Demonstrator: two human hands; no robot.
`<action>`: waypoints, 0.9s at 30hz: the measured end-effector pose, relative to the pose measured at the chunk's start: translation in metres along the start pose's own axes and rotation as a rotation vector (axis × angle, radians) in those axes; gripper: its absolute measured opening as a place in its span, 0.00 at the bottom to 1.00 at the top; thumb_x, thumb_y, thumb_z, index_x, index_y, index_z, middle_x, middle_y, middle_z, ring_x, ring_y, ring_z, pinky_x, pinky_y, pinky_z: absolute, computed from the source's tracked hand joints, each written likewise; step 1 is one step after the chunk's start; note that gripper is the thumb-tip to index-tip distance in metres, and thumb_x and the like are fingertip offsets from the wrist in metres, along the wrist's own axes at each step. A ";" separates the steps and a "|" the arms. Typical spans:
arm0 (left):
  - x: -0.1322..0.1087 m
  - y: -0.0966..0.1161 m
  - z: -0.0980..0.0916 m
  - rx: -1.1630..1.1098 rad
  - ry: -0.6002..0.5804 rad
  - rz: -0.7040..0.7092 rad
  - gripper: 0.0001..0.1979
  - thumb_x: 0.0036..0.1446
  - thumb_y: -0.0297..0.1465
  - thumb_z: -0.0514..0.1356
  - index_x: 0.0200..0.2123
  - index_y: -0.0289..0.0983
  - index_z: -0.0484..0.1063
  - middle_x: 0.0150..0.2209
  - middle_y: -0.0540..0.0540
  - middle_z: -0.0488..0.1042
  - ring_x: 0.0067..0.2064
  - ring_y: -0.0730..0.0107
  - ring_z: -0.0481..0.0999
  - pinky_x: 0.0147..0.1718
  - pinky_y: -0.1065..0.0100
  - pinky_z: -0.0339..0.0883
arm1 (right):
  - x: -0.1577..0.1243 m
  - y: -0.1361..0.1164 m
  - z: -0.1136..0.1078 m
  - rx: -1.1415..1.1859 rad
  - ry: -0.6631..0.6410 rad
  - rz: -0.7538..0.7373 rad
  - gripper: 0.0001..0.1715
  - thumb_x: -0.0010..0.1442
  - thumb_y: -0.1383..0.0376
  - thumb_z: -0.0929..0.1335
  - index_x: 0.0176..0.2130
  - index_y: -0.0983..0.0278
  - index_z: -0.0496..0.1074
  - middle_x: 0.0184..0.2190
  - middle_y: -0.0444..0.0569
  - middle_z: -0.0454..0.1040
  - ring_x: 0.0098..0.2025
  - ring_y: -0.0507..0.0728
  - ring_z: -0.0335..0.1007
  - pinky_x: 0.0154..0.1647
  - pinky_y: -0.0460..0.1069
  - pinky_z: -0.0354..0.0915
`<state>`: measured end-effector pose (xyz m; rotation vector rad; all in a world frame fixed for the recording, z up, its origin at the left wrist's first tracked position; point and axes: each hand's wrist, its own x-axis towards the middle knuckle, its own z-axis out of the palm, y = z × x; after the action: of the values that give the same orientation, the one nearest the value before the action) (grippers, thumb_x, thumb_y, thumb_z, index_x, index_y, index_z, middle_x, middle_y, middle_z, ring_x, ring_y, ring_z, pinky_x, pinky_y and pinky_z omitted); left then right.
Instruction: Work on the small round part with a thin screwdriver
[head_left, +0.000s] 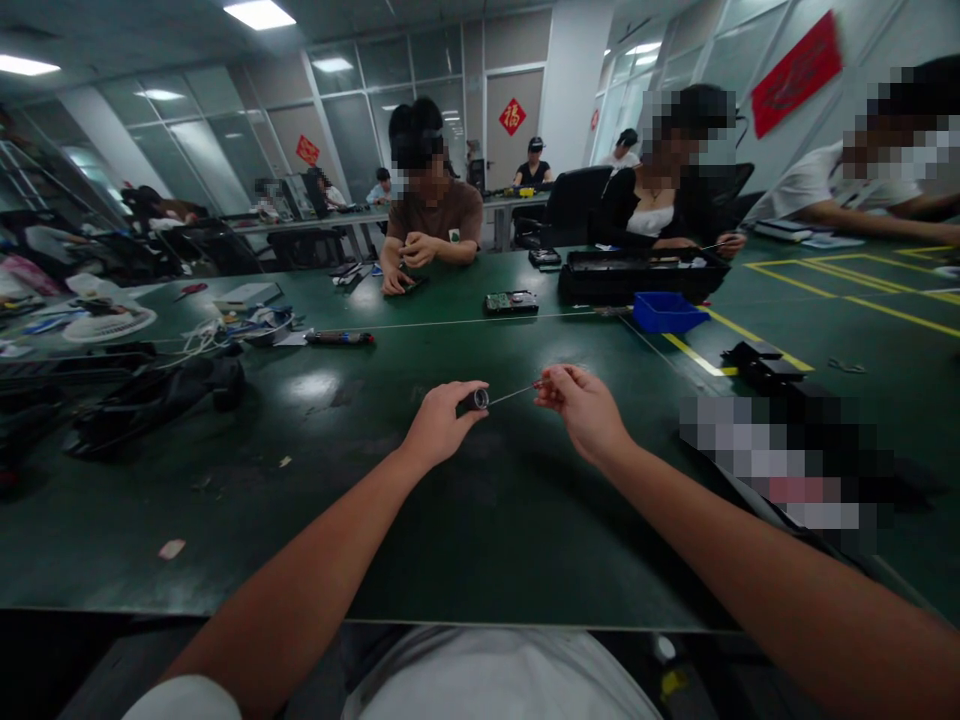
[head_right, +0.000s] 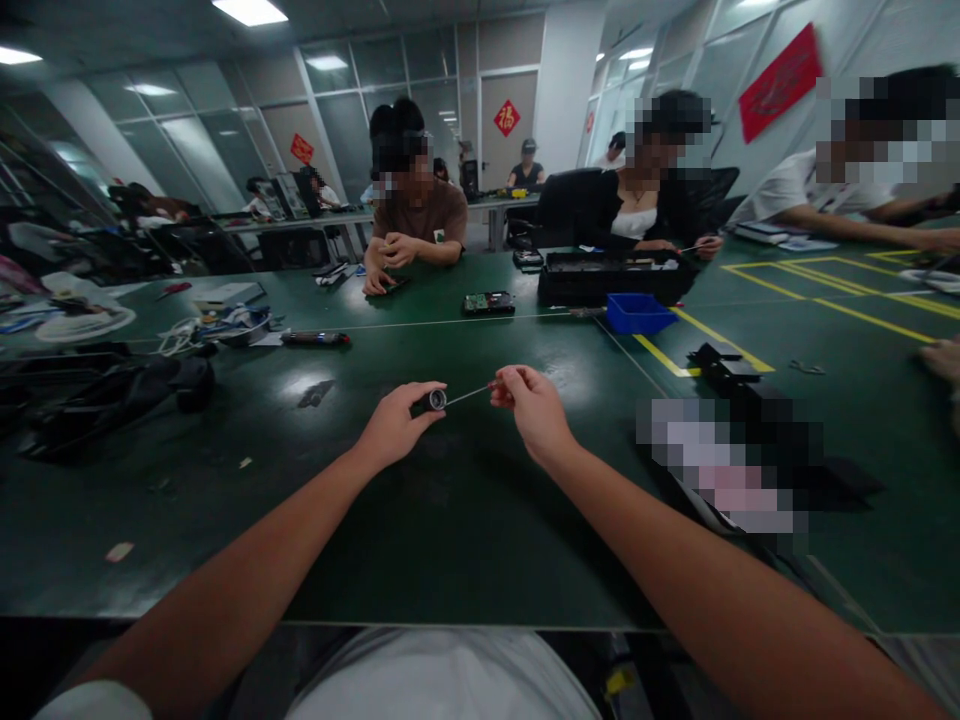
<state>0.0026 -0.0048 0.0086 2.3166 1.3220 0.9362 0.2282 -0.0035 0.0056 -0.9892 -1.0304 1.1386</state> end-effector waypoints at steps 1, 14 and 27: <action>0.000 0.000 0.000 0.002 0.001 0.002 0.19 0.60 0.28 0.65 0.55 0.42 0.73 0.50 0.46 0.77 0.52 0.60 0.74 0.55 0.55 0.65 | -0.001 0.000 0.001 -0.021 0.001 -0.021 0.19 0.53 0.48 0.74 0.33 0.60 0.73 0.30 0.46 0.75 0.32 0.54 0.71 0.38 0.52 0.71; 0.000 0.001 0.004 0.026 -0.022 0.035 0.20 0.59 0.30 0.66 0.55 0.42 0.73 0.49 0.46 0.78 0.50 0.59 0.74 0.56 0.53 0.63 | -0.013 -0.007 0.007 -0.233 -0.042 -0.243 0.14 0.62 0.52 0.68 0.37 0.59 0.73 0.32 0.47 0.77 0.33 0.56 0.73 0.39 0.54 0.69; -0.002 0.000 0.005 -0.016 -0.025 -0.003 0.20 0.60 0.29 0.65 0.55 0.43 0.73 0.49 0.46 0.78 0.50 0.60 0.74 0.56 0.55 0.65 | -0.019 -0.017 0.003 -0.464 -0.137 -0.280 0.10 0.65 0.57 0.66 0.39 0.60 0.72 0.27 0.44 0.73 0.29 0.55 0.70 0.32 0.51 0.63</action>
<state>0.0054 -0.0064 0.0039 2.3060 1.3030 0.9110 0.2265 -0.0247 0.0208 -1.0919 -1.5363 0.7561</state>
